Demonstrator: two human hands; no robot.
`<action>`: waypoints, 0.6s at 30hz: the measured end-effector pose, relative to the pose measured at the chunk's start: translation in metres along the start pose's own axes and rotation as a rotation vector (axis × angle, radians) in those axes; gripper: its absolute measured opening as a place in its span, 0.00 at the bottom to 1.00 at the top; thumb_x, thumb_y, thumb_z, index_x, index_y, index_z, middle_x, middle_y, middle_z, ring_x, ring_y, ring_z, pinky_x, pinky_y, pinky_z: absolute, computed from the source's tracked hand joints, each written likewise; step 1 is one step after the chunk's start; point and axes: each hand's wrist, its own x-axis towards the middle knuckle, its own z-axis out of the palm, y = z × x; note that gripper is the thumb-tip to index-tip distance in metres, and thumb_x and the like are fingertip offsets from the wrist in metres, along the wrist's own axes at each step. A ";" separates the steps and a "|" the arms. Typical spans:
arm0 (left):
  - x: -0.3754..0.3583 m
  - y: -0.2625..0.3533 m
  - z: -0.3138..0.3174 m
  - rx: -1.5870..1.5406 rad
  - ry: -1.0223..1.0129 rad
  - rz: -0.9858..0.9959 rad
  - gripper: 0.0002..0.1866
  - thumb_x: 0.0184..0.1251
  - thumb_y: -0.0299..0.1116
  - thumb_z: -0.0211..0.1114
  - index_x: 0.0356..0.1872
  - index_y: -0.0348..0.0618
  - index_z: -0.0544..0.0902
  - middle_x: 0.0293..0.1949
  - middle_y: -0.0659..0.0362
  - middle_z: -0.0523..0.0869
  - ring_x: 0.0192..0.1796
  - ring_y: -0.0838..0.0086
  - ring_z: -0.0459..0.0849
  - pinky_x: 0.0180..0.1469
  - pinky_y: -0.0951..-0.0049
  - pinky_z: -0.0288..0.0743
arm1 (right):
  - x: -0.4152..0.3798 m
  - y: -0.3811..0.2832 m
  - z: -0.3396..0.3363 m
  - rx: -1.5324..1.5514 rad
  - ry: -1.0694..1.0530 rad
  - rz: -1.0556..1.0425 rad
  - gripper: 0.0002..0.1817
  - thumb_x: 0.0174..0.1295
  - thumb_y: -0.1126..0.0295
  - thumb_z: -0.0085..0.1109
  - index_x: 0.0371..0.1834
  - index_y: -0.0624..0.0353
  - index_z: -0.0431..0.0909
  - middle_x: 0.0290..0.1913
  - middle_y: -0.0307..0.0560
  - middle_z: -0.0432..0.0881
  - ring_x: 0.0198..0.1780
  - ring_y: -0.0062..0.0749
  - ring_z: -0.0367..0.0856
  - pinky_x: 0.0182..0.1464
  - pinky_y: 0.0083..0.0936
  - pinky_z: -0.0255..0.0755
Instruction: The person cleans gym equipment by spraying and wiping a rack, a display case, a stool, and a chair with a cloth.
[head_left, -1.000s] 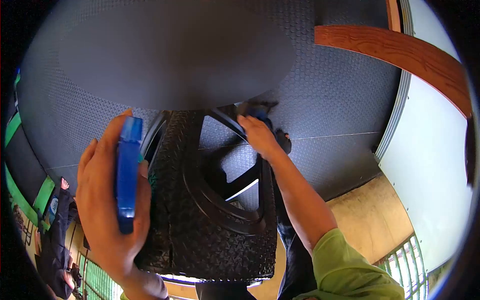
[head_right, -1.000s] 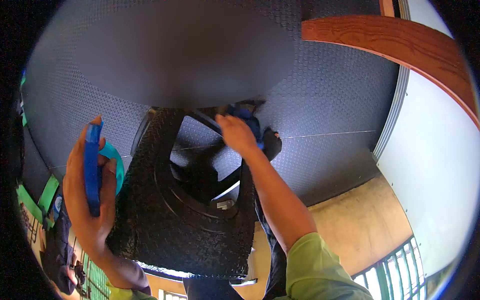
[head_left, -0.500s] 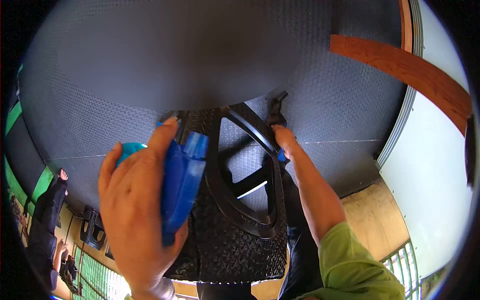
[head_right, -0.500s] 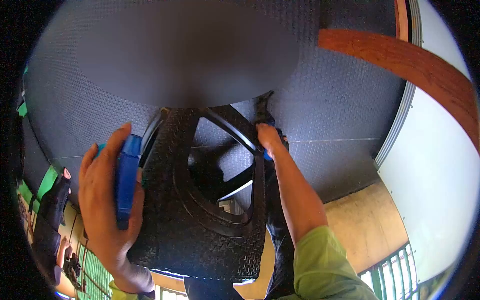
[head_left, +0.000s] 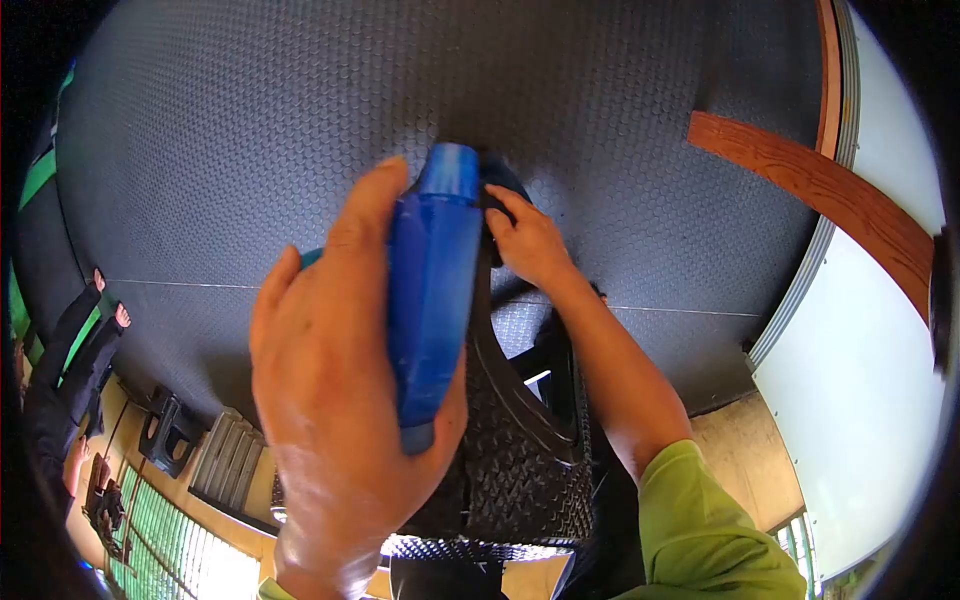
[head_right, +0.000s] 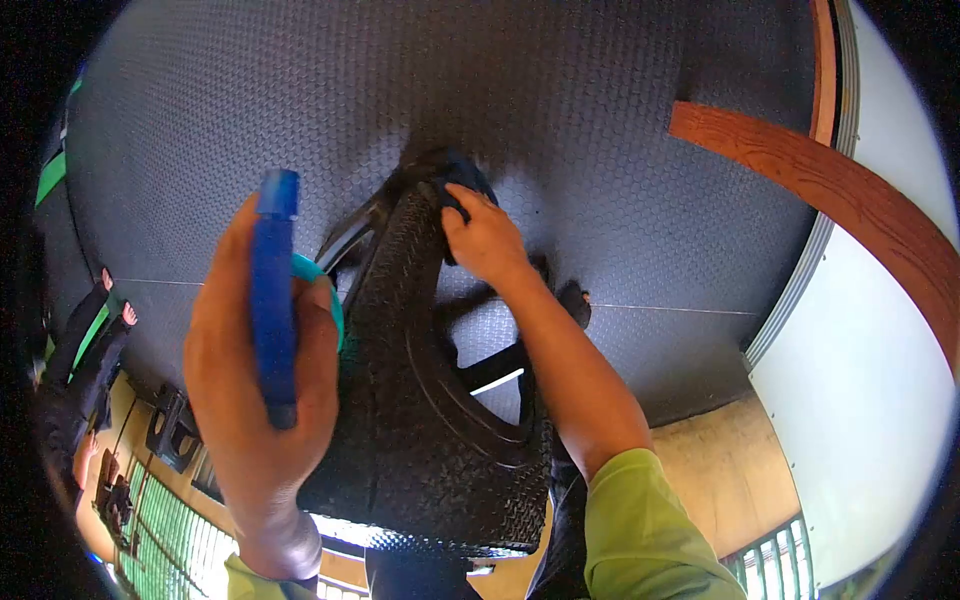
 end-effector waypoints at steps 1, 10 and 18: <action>0.001 0.001 -0.002 -0.007 -0.001 -0.007 0.26 0.60 0.20 0.61 0.63 0.34 0.73 0.45 0.46 0.83 0.40 0.67 0.86 0.47 0.69 0.77 | 0.001 -0.004 -0.006 0.095 -0.052 0.151 0.25 0.66 0.56 0.48 0.66 0.49 0.73 0.62 0.59 0.76 0.65 0.53 0.73 0.66 0.40 0.64; 0.002 0.003 -0.004 0.014 -0.052 0.119 0.29 0.55 0.21 0.61 0.63 0.37 0.74 0.53 0.42 0.81 0.51 0.53 0.84 0.61 0.60 0.70 | 0.122 0.046 0.034 0.066 -0.232 -0.079 0.26 0.67 0.53 0.52 0.62 0.56 0.76 0.61 0.57 0.78 0.63 0.52 0.74 0.66 0.35 0.66; -0.004 0.002 -0.001 0.014 0.025 0.139 0.28 0.59 0.21 0.62 0.63 0.32 0.72 0.56 0.42 0.80 0.56 0.52 0.81 0.60 0.60 0.70 | -0.026 -0.028 -0.002 0.235 -0.289 -0.099 0.28 0.73 0.50 0.39 0.70 0.52 0.67 0.65 0.60 0.74 0.69 0.58 0.66 0.73 0.41 0.56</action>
